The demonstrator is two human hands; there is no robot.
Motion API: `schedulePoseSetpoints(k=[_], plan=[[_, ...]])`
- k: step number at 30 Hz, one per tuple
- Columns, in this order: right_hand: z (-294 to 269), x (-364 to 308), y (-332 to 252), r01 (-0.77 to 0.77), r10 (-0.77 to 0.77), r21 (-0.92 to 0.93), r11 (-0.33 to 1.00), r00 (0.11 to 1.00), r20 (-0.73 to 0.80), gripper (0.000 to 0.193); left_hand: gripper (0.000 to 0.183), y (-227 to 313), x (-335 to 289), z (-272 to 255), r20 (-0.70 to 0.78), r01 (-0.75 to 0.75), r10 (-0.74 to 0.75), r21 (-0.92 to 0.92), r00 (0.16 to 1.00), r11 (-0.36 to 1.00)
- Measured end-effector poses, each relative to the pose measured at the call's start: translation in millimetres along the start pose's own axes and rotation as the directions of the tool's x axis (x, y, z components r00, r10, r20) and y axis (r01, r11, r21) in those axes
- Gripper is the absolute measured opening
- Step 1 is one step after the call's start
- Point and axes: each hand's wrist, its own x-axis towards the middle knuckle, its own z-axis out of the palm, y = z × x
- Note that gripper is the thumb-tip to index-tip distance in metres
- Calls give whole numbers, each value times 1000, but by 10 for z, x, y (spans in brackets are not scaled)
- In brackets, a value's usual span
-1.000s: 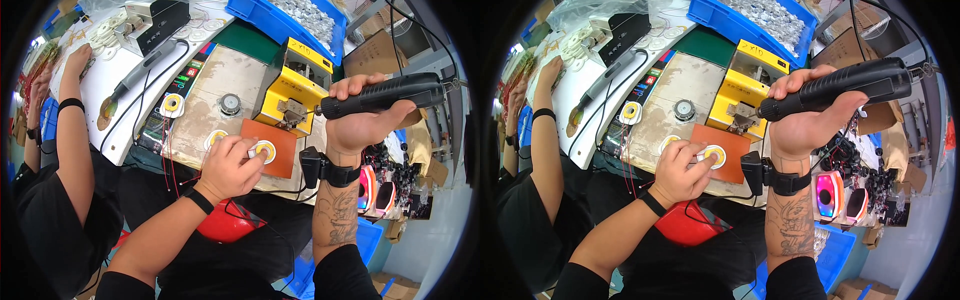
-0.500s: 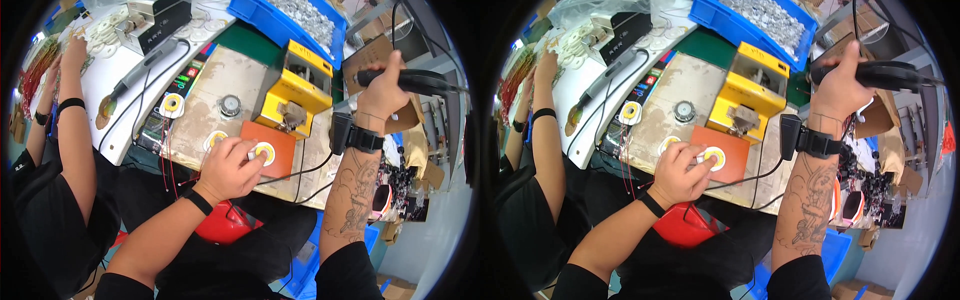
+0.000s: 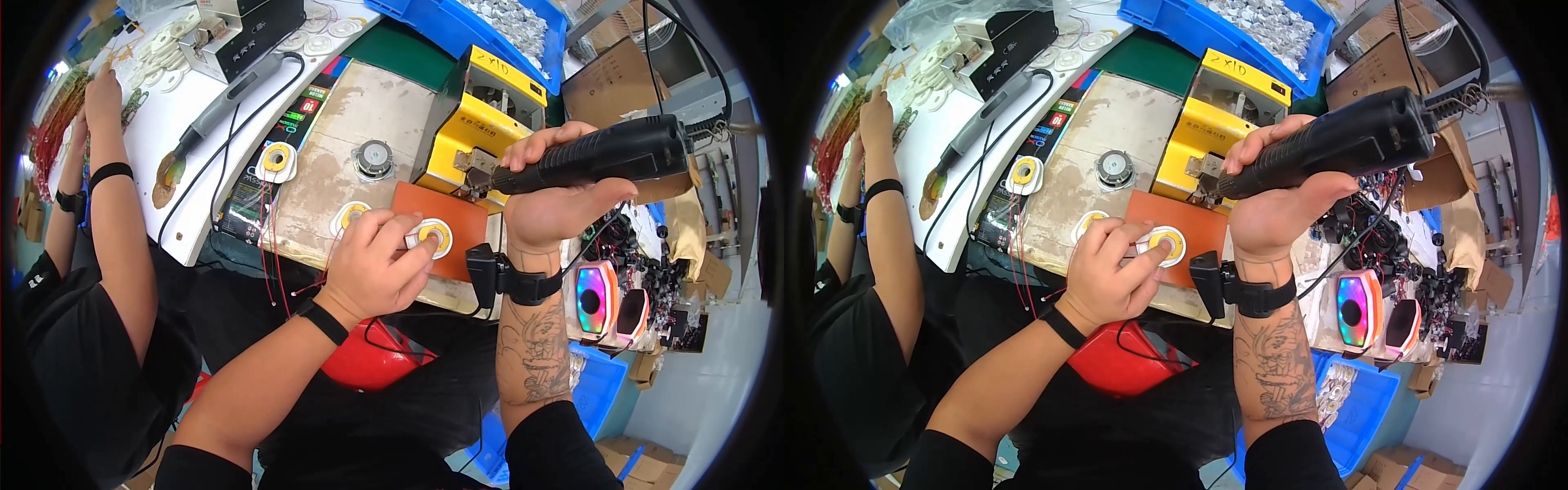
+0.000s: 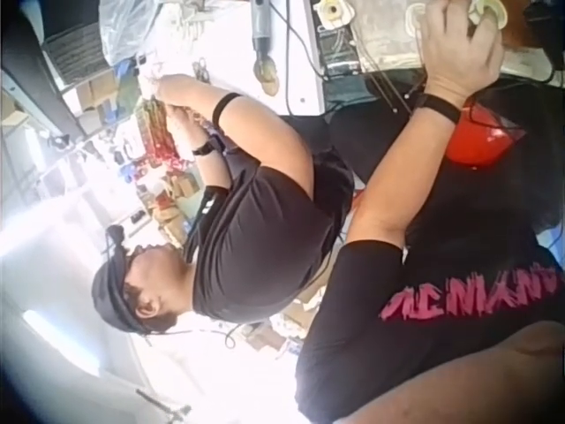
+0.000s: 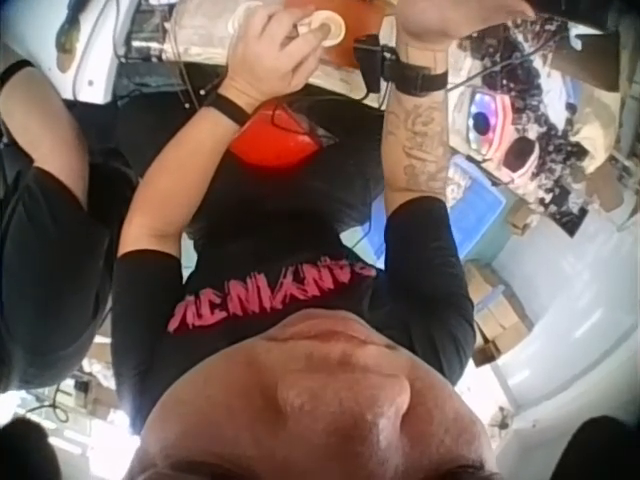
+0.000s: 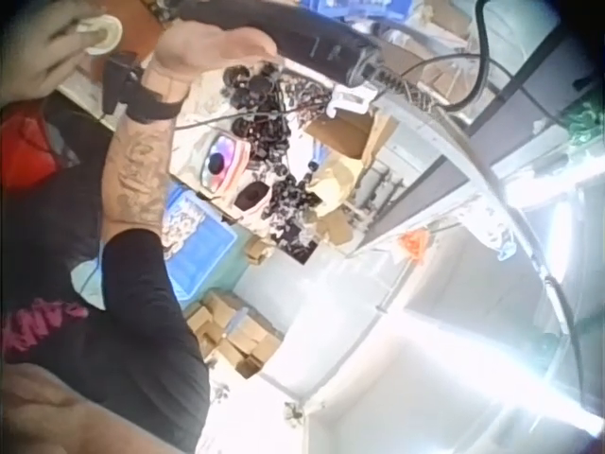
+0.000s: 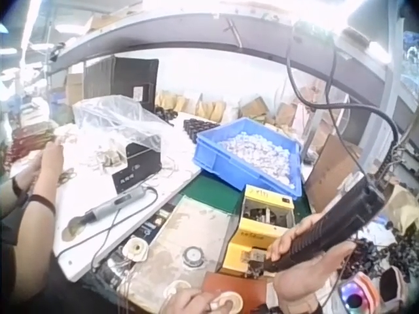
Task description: Soldering wires and small components at an assembly workbench.
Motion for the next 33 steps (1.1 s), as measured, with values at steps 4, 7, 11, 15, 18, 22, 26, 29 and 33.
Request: schedulePoseSetpoints(k=[4, 7, 11, 15, 18, 22, 26, 29, 33], plan=[[-5, 3, 28, -16, 17, 38, 999, 1000, -11, 95, 31, 7, 2, 1, -3, -2, 2, 0, 1000, 1000], [5, -10, 21, -31, 31, -24, 999, 999, -21, 96, 31, 3, -7, 2, -1, -5, 5, 9, 1000, 1000], [-12, -28, 37, -60, 60, -4, 998, 998, 1, 94, 32, 2, -3, 8, -4, -9, 9, -5, 1000, 1000], [-28, -22, 65, -40, 40, -3, 999, 999, -3, 93, 32, 4, 2, 10, -3, -7, 7, -11, 1000, 1000], [-32, -26, 85, -40, 40, -3, 999, 999, -5, 92, 32, 13, 12, 3, -7, -6, 6, -12, 1000, 1000], [0, -11, 53, -85, 85, -17, 996, 996, 0, 90, 37, 7, -8, -4, -2, 3, -3, -8, 1000, 1000], [-19, -11, 27, -139, 139, 14, 990, 990, 22, 89, 38, 5, -10, -1, 4, 5, -5, -16, 1000, 1000], [-41, -97, -33, -143, 142, 102, 984, 990, 21, 89, 38, 12, -10, 7, 8, 4, -4, -3, 1000, 1000], [27, -255, -184, -148, 135, 236, 961, 988, 70, 95, 39, 4, -12, -4, -7, 7, -7, -17, 1000, 1000]])
